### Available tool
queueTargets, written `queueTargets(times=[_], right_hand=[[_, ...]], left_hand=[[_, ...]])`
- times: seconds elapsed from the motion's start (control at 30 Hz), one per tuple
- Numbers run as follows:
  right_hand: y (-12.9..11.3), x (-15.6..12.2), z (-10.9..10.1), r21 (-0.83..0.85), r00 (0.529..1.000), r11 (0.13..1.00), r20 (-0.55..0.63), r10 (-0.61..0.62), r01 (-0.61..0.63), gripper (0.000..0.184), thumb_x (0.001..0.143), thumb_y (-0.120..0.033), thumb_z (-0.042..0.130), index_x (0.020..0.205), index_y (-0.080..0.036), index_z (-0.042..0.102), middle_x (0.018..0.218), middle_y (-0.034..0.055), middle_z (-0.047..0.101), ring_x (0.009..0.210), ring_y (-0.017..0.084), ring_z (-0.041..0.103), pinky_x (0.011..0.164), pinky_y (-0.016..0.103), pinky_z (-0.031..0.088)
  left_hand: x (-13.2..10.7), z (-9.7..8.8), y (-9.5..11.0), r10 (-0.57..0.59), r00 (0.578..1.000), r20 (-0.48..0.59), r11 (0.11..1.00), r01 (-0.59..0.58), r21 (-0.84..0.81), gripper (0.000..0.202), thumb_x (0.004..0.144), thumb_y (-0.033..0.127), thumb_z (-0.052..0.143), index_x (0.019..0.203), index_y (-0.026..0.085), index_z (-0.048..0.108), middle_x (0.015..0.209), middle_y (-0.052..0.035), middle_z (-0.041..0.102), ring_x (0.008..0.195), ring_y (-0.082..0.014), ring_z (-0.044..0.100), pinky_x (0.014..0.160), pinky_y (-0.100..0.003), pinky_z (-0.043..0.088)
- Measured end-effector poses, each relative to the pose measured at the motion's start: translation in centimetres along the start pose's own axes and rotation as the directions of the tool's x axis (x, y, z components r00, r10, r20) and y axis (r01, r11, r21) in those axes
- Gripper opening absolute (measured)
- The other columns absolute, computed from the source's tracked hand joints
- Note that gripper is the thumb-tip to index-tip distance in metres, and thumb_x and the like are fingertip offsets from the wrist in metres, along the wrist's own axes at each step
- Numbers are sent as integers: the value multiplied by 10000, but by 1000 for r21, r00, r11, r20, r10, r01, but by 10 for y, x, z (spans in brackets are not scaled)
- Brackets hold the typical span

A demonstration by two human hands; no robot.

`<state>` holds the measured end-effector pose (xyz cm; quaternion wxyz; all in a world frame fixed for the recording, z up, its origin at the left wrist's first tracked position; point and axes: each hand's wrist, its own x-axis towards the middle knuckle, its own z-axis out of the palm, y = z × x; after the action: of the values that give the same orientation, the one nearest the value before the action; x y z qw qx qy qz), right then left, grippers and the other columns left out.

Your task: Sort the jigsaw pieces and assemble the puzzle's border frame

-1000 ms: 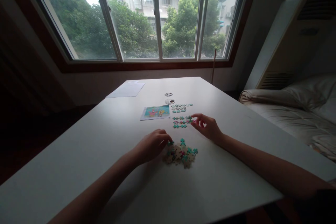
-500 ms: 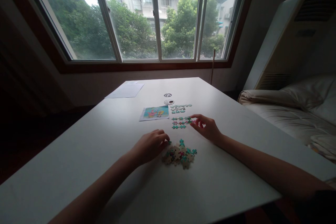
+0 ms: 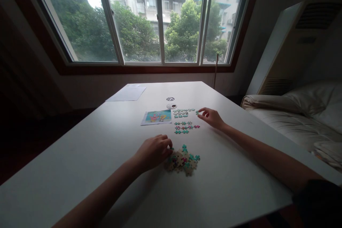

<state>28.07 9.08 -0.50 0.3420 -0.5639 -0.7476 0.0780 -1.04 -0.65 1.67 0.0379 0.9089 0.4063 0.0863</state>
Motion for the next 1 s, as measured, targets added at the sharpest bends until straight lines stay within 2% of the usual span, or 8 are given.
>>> queueTargets(times=[0.17, 0.33, 0.5, 0.73, 0.87, 1.0], right_hand=[[36, 38, 4, -70, 990, 990, 61, 131, -126, 293, 715, -368, 598, 918, -167, 663, 760, 38, 654, 650, 139, 574, 614, 236, 410], [51, 62, 23, -100, 967, 971, 109, 229, -218, 292, 692, -364, 624, 912, -180, 681, 818, 47, 663, 719, 145, 585, 637, 224, 406], [54, 74, 36, -115, 949, 954, 125, 290, -277, 322, 681, -377, 630, 958, -219, 673, 862, 33, 654, 744, 144, 579, 665, 232, 401], [51, 74, 36, -124, 933, 939, 129, 335, -320, 295, 706, -389, 594, 951, -247, 676, 911, 29, 645, 767, 152, 577, 694, 256, 392], [48, 74, 36, -124, 935, 940, 123, 332, -317, 296, 702, -394, 595, 942, -242, 678, 890, 33, 648, 753, 159, 576, 691, 269, 395], [44, 71, 35, -104, 957, 959, 98, 272, -262, 305, 709, -347, 593, 973, -213, 663, 862, 39, 649, 729, 149, 568, 677, 259, 399]], left_hand=[[-1, -2, -3, -60, 997, 38, 998, 61, -32, 147, 805, 205, 473, 874, 205, 603, 903, -43, 600, 730, -176, 570, 611, -256, 412], [-1, 1, -9, -87, 995, 54, 986, 94, -137, 152, 775, 175, 469, 877, 191, 581, 915, -43, 568, 729, -164, 562, 647, -252, 425], [-2, 4, -15, -87, 995, 57, 978, 96, -184, 134, 755, 167, 470, 860, 182, 553, 923, -47, 544, 730, -162, 551, 652, -250, 424], [-1, 3, -11, -85, 995, 59, 976, 95, -197, 124, 752, 158, 468, 852, 185, 535, 895, -39, 543, 706, -154, 537, 625, -240, 413], [0, 6, -15, -90, 995, 50, 976, 98, -195, 123, 755, 165, 475, 858, 187, 539, 860, -28, 554, 697, -154, 533, 618, -242, 409], [1, 12, -24, -72, 997, 32, 972, 77, -224, 149, 768, 175, 487, 896, 183, 564, 827, -25, 561, 693, -151, 531, 608, -235, 407]])
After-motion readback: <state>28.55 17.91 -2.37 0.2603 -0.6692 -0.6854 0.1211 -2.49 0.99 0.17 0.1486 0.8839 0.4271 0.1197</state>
